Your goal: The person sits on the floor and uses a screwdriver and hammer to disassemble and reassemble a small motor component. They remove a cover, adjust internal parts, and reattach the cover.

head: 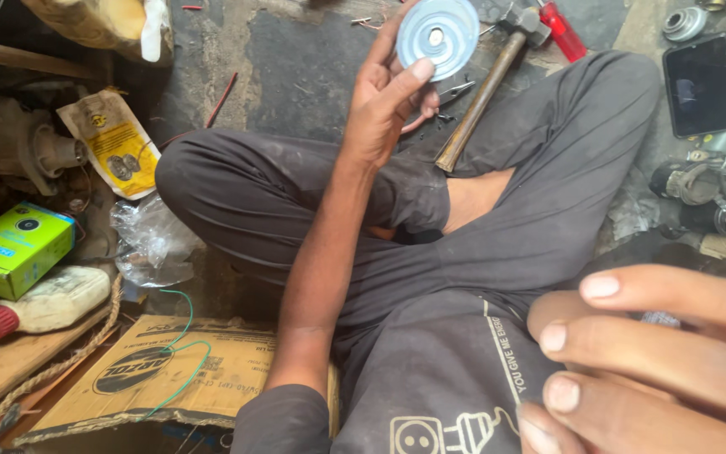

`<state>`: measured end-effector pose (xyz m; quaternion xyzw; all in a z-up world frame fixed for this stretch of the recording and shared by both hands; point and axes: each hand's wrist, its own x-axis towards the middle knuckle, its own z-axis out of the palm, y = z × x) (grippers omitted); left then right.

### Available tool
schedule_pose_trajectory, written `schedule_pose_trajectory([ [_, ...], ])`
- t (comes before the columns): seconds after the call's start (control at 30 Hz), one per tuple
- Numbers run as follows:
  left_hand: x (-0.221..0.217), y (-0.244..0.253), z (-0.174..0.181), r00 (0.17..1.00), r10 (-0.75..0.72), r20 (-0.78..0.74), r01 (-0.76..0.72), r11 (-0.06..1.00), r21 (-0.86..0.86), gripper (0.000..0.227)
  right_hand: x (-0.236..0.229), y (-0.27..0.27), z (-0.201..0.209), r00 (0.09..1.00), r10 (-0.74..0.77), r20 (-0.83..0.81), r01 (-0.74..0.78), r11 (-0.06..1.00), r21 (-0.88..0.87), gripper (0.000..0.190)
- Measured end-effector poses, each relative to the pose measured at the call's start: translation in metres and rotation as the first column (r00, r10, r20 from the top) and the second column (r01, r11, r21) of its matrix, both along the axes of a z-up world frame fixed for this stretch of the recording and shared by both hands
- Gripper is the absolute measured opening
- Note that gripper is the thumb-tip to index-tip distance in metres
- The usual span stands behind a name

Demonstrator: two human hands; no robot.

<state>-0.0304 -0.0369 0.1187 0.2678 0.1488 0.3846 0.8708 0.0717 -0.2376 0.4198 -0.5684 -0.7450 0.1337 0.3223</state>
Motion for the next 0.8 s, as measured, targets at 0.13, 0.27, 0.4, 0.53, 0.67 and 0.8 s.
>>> schedule_pose_trajectory([
  [0.13,0.004,0.000,-0.002,0.999,-0.001,-0.032,0.003,0.999,0.049,0.070,0.004,-0.010,0.001,0.991,0.031,0.131,-0.014,0.992,-0.123,0.015],
  [0.27,0.001,0.000,0.005,1.000,-0.010,-0.025,0.010,1.000,0.007,0.072,0.010,0.001,-0.035,0.954,0.030,0.297,-0.069,0.990,0.122,0.013],
  [0.4,0.000,0.001,0.024,0.997,-0.032,-0.074,0.036,0.997,0.063,0.070,0.012,0.058,-0.096,0.945,-0.272,0.182,0.284,0.958,-0.042,0.031],
  [0.53,-0.004,0.000,0.029,0.985,-0.018,-0.172,0.038,0.993,0.113,0.069,0.041,0.096,-0.163,0.813,-0.475,-0.338,0.393,0.875,-0.283,0.061],
  [0.67,0.003,0.002,0.023,0.963,-0.090,-0.255,0.137,0.976,0.172,0.067,0.072,0.096,-0.234,0.531,-0.307,-0.790,0.023,0.937,-0.349,0.089],
  [0.8,0.013,0.009,0.013,0.919,-0.151,-0.364,0.254,0.934,0.252,0.068,0.078,0.103,-0.285,0.348,-0.227,-0.909,-0.129,0.949,-0.287,0.095],
])
